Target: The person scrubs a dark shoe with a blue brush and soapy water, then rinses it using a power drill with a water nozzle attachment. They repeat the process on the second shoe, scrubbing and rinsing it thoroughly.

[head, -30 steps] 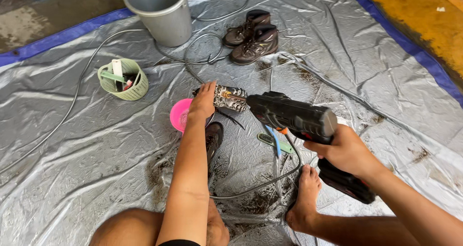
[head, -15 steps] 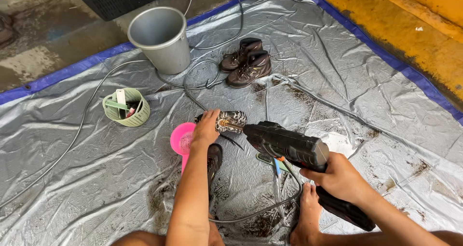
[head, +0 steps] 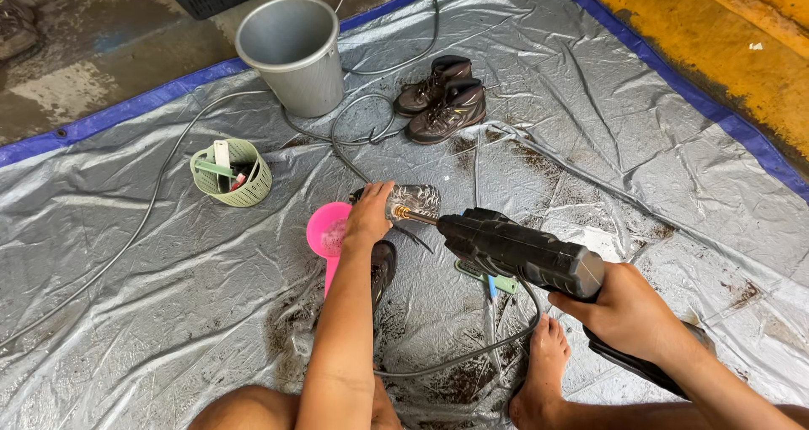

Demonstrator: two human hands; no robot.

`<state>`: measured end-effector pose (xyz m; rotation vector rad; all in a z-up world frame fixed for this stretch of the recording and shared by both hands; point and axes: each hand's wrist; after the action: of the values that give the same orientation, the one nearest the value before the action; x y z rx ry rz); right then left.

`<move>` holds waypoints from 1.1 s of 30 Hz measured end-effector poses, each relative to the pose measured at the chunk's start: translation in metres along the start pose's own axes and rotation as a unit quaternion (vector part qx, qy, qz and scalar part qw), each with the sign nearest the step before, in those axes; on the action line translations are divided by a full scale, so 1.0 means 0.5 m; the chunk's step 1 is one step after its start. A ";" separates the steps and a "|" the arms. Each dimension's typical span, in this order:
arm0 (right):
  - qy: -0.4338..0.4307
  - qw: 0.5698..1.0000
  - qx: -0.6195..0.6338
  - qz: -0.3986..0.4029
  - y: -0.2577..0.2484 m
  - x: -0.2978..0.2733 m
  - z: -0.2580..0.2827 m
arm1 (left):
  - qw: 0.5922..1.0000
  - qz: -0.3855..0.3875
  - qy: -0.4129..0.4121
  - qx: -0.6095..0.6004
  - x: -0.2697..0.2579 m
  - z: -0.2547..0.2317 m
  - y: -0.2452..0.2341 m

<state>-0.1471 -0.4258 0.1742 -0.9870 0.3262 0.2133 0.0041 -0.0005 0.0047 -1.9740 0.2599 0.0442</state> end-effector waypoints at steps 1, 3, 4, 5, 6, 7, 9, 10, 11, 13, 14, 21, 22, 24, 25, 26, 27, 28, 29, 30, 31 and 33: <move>-0.001 1.000 0.000 -0.002 -0.003 0.001 -0.001 | 1.000 -0.001 0.001 0.001 0.003 -0.002 -0.005; 0.052 0.999 0.010 -0.006 -0.007 -0.001 -0.007 | 0.999 -0.005 -0.018 -0.029 -0.005 -0.004 -0.005; 0.054 0.998 0.009 -0.004 -0.016 -0.007 0.005 | 0.999 -0.003 -0.018 -0.030 -0.003 0.005 0.000; 0.055 0.998 0.025 -0.006 -0.025 -0.013 0.017 | 1.000 -0.020 -0.005 -0.022 -0.001 0.014 0.006; 0.059 0.997 0.042 -0.008 -0.032 -0.021 0.028 | 0.999 -0.036 0.010 -0.012 0.002 0.022 0.011; 0.063 0.997 0.044 -0.007 -0.033 -0.014 0.018 | 0.999 -0.032 0.012 -0.012 -0.001 0.019 0.008; 0.043 0.999 -0.008 -0.002 -0.034 0.002 0.000 | 0.999 -0.028 0.002 -0.034 -0.005 0.013 -0.003; 0.043 0.999 -0.007 -0.003 -0.035 0.001 -0.003 | 0.999 -0.029 0.003 -0.033 0.000 0.018 0.002; 0.017 1.000 -0.023 0.001 -0.037 0.000 -0.006 | 0.999 -0.026 0.004 -0.028 0.005 0.024 0.007; -0.013 0.999 -0.043 0.006 -0.040 0.003 -0.010 | 0.999 -0.028 0.001 -0.024 0.011 0.025 0.007; -0.003 0.999 -0.034 0.004 -0.037 0.001 -0.012 | 1.000 -0.010 -0.008 -0.020 0.008 0.021 0.004; 0.005 0.997 -0.071 0.009 -0.054 -0.014 0.045 | 1.000 0.008 -0.022 -0.010 0.011 0.019 0.005; 0.006 0.997 -0.071 0.009 -0.050 -0.009 0.038 | 1.000 0.009 -0.022 -0.011 0.014 0.021 0.010; 0.002 0.999 -0.053 0.014 -0.039 0.003 0.023 | 1.000 0.002 -0.021 0.013 0.018 0.027 0.018; 0.001 0.998 -0.053 0.015 -0.035 0.014 0.014 | 1.000 0.002 -0.022 0.013 0.024 0.029 0.021; 0.013 0.999 -0.038 0.004 -0.028 0.020 0.004 | 0.999 -0.009 -0.012 0.038 0.023 0.032 0.027; 0.025 0.999 -0.024 -0.006 -0.022 0.027 -0.007 | 0.998 -0.019 -0.002 0.063 0.022 0.034 0.033; 0.027 0.999 -0.023 -0.006 -0.025 0.025 0.006 | 0.998 -0.018 -0.002 0.063 0.017 0.033 0.030; 0.024 0.997 -0.067 -0.002 -0.030 0.023 0.019 | 0.997 -0.013 -0.001 0.078 0.012 0.031 0.028; 0.021 0.994 -0.112 -0.002 -0.037 0.023 0.031 | 0.996 -0.010 0.002 0.093 0.013 0.025 0.024; 0.023 0.994 -0.111 -0.005 -0.029 0.032 0.019 | 0.996 -0.011 0.005 0.093 0.022 0.025 0.022; 0.018 0.996 -0.089 -0.001 -0.012 0.049 -0.008 | 0.983 -0.024 0.004 0.184 0.025 0.028 0.033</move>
<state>-0.1228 -0.4319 0.1678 -1.1689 0.3432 0.2254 0.0143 0.0037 -0.0180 -1.6109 0.2087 -0.0411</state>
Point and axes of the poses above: each hand's wrist, its own x-axis towards the middle knuckle, its own y-axis out of the palm, z = x × y, and after that the axes turned 9 degrees about y, right-handed
